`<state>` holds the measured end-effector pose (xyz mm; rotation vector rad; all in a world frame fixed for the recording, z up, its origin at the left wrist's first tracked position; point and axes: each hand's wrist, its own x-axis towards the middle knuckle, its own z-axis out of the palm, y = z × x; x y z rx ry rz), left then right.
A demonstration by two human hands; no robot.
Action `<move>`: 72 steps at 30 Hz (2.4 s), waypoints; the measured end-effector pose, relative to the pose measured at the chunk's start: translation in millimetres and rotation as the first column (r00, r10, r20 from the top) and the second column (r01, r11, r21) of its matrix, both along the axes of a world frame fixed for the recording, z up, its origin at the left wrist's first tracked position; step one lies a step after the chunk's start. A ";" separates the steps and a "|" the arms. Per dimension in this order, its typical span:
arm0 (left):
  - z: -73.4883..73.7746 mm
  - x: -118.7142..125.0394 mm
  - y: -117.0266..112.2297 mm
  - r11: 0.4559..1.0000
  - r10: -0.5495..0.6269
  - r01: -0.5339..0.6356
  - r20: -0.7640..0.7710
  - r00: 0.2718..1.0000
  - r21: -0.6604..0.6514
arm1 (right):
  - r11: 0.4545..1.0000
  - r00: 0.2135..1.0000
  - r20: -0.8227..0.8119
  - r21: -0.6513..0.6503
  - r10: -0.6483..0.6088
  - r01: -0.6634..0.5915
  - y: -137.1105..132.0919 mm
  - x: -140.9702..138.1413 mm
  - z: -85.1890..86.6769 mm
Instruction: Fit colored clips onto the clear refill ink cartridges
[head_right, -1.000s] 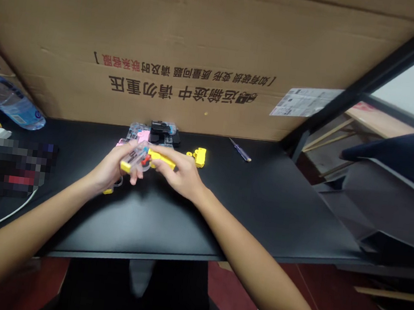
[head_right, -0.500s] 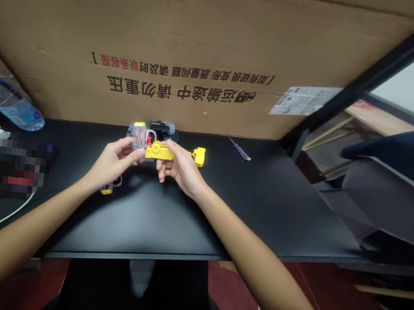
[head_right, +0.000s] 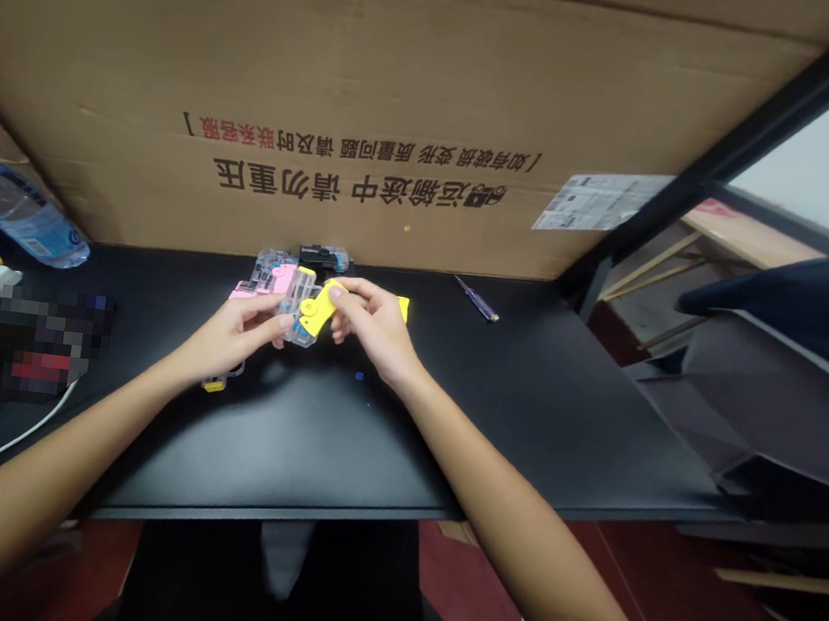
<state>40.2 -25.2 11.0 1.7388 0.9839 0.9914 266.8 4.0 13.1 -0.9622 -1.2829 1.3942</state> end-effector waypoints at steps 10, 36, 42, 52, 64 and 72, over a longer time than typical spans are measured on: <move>-0.6 -6.3 0.7 0.922 0.123 -0.065 -0.131 0.984 0.381 | 0.970 0.982 -0.083 -0.161 0.172 -0.184 -3.4 1.0 -0.7; 0.7 6.3 -5.7 0.991 0.133 -0.133 -0.052 0.990 0.004 | 0.964 0.948 0.267 0.152 0.174 -0.220 -9.2 -8.3 -8.5; 8.7 -0.9 -1.0 0.984 0.172 -0.171 -0.031 0.985 0.044 | 0.975 0.975 0.220 0.222 -0.033 -0.017 5.2 8.2 -0.4; 4.5 5.2 -4.4 0.989 0.148 -0.148 -0.078 0.986 0.002 | 0.973 0.975 0.215 0.206 0.057 -0.102 -4.9 -4.7 -4.2; 4.8 4.3 -3.8 0.990 0.142 -0.141 -0.098 0.985 0.013 | 0.966 0.956 0.249 0.163 0.155 -0.199 -8.0 -10.7 -10.8; 0.9 0.9 0.4 0.990 0.140 -0.139 -0.096 0.985 0.015 | 0.958 0.961 0.270 0.287 -0.056 -0.024 1.1 3.7 -2.8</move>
